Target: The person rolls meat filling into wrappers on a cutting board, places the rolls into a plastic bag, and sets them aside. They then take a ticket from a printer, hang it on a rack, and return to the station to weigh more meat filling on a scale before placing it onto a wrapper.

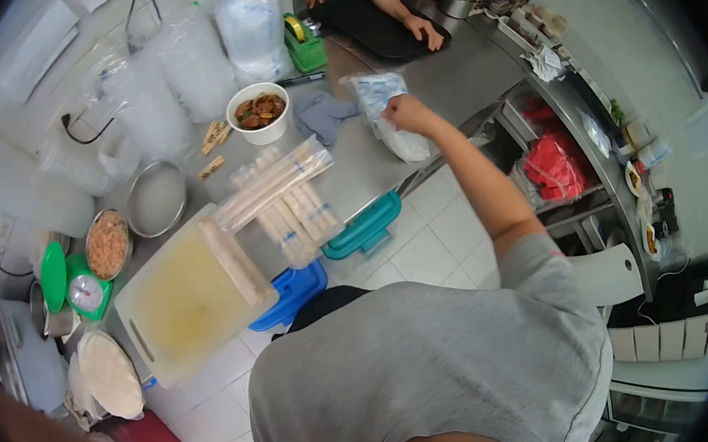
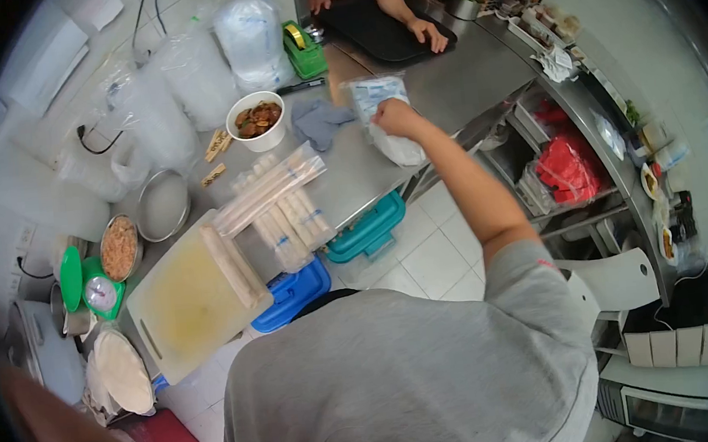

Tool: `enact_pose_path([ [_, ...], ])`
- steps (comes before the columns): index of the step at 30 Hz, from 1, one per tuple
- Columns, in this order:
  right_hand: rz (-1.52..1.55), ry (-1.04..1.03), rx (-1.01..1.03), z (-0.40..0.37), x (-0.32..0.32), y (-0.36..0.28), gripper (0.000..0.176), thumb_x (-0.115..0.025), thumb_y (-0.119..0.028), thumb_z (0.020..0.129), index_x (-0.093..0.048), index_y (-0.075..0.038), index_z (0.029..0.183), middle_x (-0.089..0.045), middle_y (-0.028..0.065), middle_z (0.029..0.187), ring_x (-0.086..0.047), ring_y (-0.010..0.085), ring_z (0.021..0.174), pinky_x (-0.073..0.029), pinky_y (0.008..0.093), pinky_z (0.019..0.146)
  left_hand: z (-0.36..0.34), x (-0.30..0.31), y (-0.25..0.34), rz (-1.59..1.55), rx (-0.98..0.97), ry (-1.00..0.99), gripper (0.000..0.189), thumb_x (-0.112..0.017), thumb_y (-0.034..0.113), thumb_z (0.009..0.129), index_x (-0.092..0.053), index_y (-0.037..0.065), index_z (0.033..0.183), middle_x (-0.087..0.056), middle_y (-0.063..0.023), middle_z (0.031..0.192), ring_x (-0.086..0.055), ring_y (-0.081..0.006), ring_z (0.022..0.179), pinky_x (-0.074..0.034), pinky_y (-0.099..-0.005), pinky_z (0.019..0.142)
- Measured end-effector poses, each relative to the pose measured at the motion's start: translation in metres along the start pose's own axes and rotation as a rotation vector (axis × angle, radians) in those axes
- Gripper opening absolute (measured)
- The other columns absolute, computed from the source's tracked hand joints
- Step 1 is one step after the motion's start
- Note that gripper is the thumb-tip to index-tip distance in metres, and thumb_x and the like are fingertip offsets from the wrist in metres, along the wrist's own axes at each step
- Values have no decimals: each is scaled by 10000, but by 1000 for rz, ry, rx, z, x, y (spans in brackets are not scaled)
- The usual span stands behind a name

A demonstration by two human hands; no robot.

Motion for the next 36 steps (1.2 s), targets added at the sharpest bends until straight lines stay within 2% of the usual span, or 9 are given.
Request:
enact_pose_path([
  [4,448,-66,-11,11,52,-72,370,-594,-337,885,-591,2,737,-529,46,615,-499,124,602,-410,298,555,-23,51,36,-68,-51,189,289,-639,137,845,-544,19,1091,-596,-34,1028,-547,-113,962,-435,-266,837],
  [6,415,23,93,-1,77,-133,341,-575,-343,918,-527,-95,688,-426,-57,619,-363,70,565,-322,242,529,-45,54,36,-126,17,272,288,-645,134,841,-545,19,1085,-596,-33,1023,-547,-110,958,-436,-264,831],
  [9,498,-72,257,-27,79,-223,333,-588,-376,904,-602,-61,796,-492,-56,713,-428,60,665,-365,222,604,-98,13,7,-263,236,311,286,-654,130,836,-545,20,1077,-595,-32,1015,-547,-107,951,-438,-261,821],
  [15,865,-642,317,-51,-3,-323,369,-604,-357,899,-620,-1,996,-590,-6,856,-494,55,774,-424,207,687,-232,-80,-18,-481,661,46,285,-673,122,826,-546,22,1060,-594,-30,999,-547,-101,938,-442,-256,800],
  [19,791,-784,557,-59,-38,-348,251,-659,-247,858,-596,-27,961,-599,-30,855,-521,39,723,-426,200,623,-283,-26,-17,-419,787,-122,285,-685,116,819,-547,23,1049,-593,-29,988,-546,-97,929,-445,-252,787],
  [24,903,-814,528,-76,-74,-361,286,-663,-163,834,-551,-45,1068,-584,-40,779,-529,35,641,-407,192,547,-382,88,-44,-344,1155,-374,198,-718,115,763,-605,76,921,-605,5,899,-539,-98,817,-438,-245,706],
  [30,1158,-979,231,-148,-213,-367,241,-645,-139,855,-530,-120,1066,-572,-48,739,-505,34,581,-420,201,511,-358,251,-83,-161,1014,-48,123,-693,98,791,-629,35,875,-597,15,788,-496,-71,674,-413,-227,624],
  [32,1145,-841,157,-167,-269,-366,199,-621,-145,876,-526,-105,1046,-570,-18,733,-500,52,570,-409,213,477,-317,268,-92,305,935,-296,143,-691,127,790,-628,4,826,-580,-73,742,-540,-125,656,-418,-277,606],
  [36,1126,-555,-202,-181,-335,-358,156,-603,-157,892,-528,-78,1004,-561,17,717,-477,81,539,-384,248,427,-292,208,-149,427,649,-467,259,-691,306,771,-663,55,828,-565,-119,809,-576,-287,782,-454,-370,663],
])
Point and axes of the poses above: each hand's wrist, its own z-axis towards the middle knuckle, its own x-axis out of the back of the hand, y = z × x, the point moved 4 cm from there along z, towards the middle knuckle
